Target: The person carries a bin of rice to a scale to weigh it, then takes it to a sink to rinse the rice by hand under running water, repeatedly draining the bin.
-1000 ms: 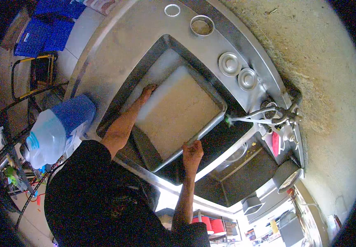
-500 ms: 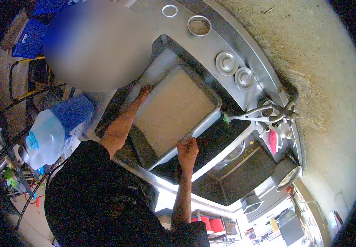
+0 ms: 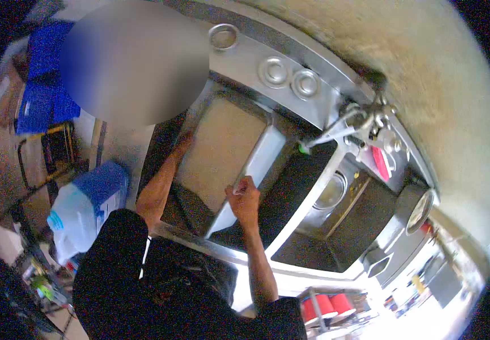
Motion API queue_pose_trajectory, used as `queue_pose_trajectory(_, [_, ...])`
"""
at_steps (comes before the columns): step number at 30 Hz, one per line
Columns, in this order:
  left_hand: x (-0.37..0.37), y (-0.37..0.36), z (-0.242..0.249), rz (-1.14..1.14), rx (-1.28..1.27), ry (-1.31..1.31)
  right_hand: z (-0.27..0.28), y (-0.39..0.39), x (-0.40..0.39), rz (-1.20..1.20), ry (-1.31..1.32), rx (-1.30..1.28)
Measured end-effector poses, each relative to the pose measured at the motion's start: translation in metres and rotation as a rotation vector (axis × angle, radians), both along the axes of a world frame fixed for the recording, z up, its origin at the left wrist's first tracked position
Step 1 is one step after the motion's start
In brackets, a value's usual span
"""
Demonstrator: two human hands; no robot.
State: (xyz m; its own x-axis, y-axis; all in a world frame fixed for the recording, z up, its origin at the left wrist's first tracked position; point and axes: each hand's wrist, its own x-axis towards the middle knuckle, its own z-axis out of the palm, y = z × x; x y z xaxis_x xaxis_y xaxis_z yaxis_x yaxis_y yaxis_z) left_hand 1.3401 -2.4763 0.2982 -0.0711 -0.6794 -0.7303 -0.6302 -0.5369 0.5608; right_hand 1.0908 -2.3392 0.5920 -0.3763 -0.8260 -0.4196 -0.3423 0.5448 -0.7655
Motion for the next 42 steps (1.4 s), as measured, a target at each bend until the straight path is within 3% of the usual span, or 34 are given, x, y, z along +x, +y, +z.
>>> queue_pose_trajectory(4, [0.027,-0.007,0.044,-0.216,-0.078,-0.178,-0.055,0.041,-0.043,-0.016,0.168,0.061])
queue_pose_trajectory(7, [0.060,-0.001,0.012,-0.381,-0.290,-0.116,-0.178,0.077,-0.071,0.074,0.391,0.002])
queue_pose_trajectory(9, [0.012,-0.001,0.091,-0.302,-0.310,-0.065,-0.234,0.089,-0.080,0.037,0.361,0.092])
queue_pose_trajectory(10, [0.037,0.002,0.036,-0.256,-0.202,0.052,-0.243,0.088,-0.078,0.000,0.285,0.168])
queue_pose_trajectory(13, [0.006,0.008,0.081,-0.139,-0.062,0.239,-0.248,0.101,-0.069,-0.222,0.179,-0.021])
queue_pose_trajectory(16, [-0.033,0.017,0.097,-0.053,0.043,0.042,-0.205,0.113,-0.058,-0.363,0.227,-0.077])
queue_pose_trajectory(19, [-0.037,0.031,0.040,-0.184,-0.078,0.142,-0.131,0.117,-0.064,-0.332,0.253,-0.056])
queue_pose_trajectory(20, [-0.031,0.038,0.005,-0.127,-0.123,0.231,-0.132,0.125,-0.066,-0.309,0.296,-0.143])
queue_pose_trajectory(22, [-0.050,0.054,0.017,-0.145,-0.089,0.189,-0.151,0.136,-0.074,-0.254,0.381,-0.321])
queue_pose_trajectory(25, [-0.071,0.056,0.064,-0.158,0.058,0.161,-0.049,0.046,-0.117,-0.361,0.338,-0.422])
queue_pose_trajectory(26, [-0.072,0.052,0.084,-0.159,0.121,0.150,-0.047,0.020,-0.128,-0.427,0.253,-0.448])
queue_pose_trajectory(27, [-0.077,0.056,0.101,-0.164,0.055,0.111,-0.050,-0.004,-0.141,-0.491,0.162,-0.470])
queue_pose_trajectory(29, [-0.092,0.067,0.124,-0.176,-0.076,0.029,-0.107,-0.039,-0.171,-0.328,0.302,-0.458])
queue_pose_trajectory(31, [-0.089,0.076,0.104,-0.545,-0.503,-0.066,-0.162,-0.064,-0.173,-0.325,0.089,-0.412])
queue_pose_trajectory(32, [-0.103,0.080,0.130,-0.510,-0.666,-0.015,-0.178,-0.074,-0.172,-0.322,-0.015,-0.384])
queue_pose_trajectory(33, [-0.117,0.084,0.144,-0.466,-0.829,0.037,-0.186,-0.088,-0.167,-0.339,-0.097,-0.520])
queue_pose_trajectory(35, [-0.136,0.085,0.135,-0.676,-0.799,0.034,-0.201,-0.111,-0.141,-0.366,-0.270,-0.777])
queue_pose_trajectory(36, [-0.143,0.085,0.126,-0.786,-0.771,0.032,-0.167,-0.118,-0.125,-0.534,-0.548,-0.736])
queue_pose_trajectory(38, [-0.156,0.082,0.044,-0.391,-0.760,0.023,-0.179,-0.124,-0.124,-0.427,-0.304,-0.799])
queue_pose_trajectory(40, [-0.170,0.055,0.019,-0.331,-0.651,-0.146,-0.165,-0.121,-0.120,-0.383,-0.303,-0.733])
queue_pose_trajectory(41, [-0.172,0.027,0.043,-0.526,-0.530,-0.103,-0.133,-0.121,-0.113,-0.396,-0.430,-0.641])
queue_pose_trajectory(42, [-0.179,0.031,-0.090,-0.633,-0.693,-0.217,-0.113,-0.119,-0.106,-0.388,-0.506,-0.642])
